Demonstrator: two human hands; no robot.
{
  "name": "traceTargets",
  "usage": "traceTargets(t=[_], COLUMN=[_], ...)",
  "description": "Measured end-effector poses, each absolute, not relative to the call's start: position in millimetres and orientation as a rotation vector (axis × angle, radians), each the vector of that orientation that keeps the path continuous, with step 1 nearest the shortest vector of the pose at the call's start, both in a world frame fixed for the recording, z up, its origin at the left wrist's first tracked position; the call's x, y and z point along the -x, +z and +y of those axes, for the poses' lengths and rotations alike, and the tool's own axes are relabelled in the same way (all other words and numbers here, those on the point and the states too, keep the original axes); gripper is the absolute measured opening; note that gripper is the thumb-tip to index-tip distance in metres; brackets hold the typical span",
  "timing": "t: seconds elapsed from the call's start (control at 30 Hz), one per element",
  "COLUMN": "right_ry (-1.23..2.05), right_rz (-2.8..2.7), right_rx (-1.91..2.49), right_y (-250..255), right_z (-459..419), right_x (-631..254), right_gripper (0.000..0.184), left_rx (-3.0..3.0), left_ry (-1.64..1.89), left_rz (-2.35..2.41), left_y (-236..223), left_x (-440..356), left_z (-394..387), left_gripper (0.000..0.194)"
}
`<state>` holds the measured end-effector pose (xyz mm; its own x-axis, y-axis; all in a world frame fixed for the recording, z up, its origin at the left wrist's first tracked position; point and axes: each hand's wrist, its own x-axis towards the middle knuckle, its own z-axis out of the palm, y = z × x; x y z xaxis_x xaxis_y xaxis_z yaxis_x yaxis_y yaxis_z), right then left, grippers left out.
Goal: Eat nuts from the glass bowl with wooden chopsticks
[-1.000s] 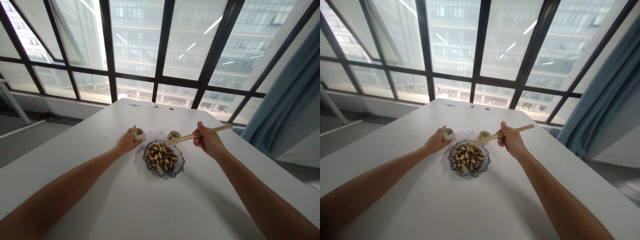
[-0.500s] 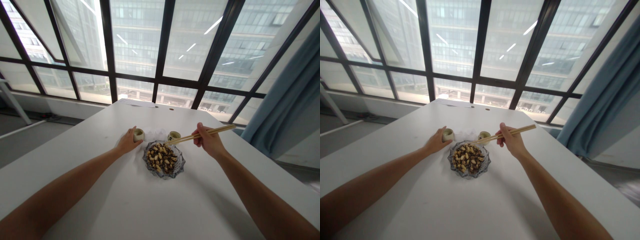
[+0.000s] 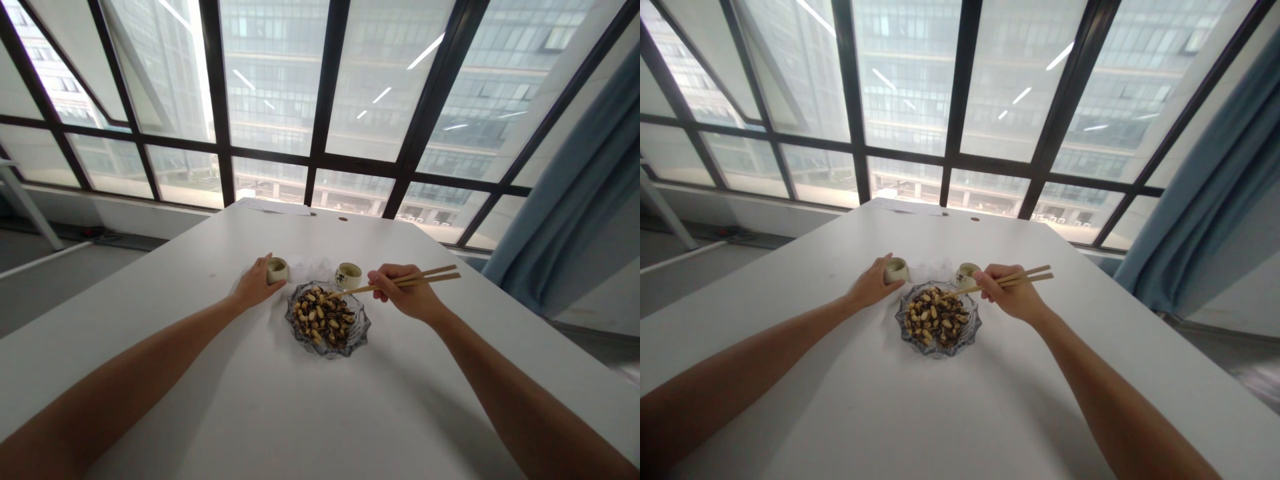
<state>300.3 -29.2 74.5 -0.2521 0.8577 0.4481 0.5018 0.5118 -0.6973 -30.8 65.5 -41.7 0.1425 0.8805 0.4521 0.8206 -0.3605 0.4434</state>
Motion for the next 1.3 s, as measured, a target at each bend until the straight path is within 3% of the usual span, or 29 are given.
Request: traceTargets(t=[0.43,0.77,1.0,1.3], right_ry=[0.448,0.484,0.509,0.558], right_rz=[-2.063,-2.006,-1.939,-1.89], right_rx=[1.088,1.125,1.137,1.115], right_y=[75.4,70.1,70.0,76.7], right_z=[-30.7,-26.9,-26.7,-30.5], right_x=[-300.0,-305.7,-304.0,-300.6], right_gripper=[0.044,0.051,0.055,0.055], left_rx=[-2.311,-2.372,-2.455,-2.538], left_ry=[1.037,1.189,1.301,1.352], left_rz=[1.712,1.653,1.555,1.496], left_y=[-40.2,-43.9,-42.5,-36.2], left_x=[30.3,32.0,32.0,31.3], left_z=[64.8,67.8,66.2,60.7], left_gripper=[0.08,0.093,0.077,0.07])
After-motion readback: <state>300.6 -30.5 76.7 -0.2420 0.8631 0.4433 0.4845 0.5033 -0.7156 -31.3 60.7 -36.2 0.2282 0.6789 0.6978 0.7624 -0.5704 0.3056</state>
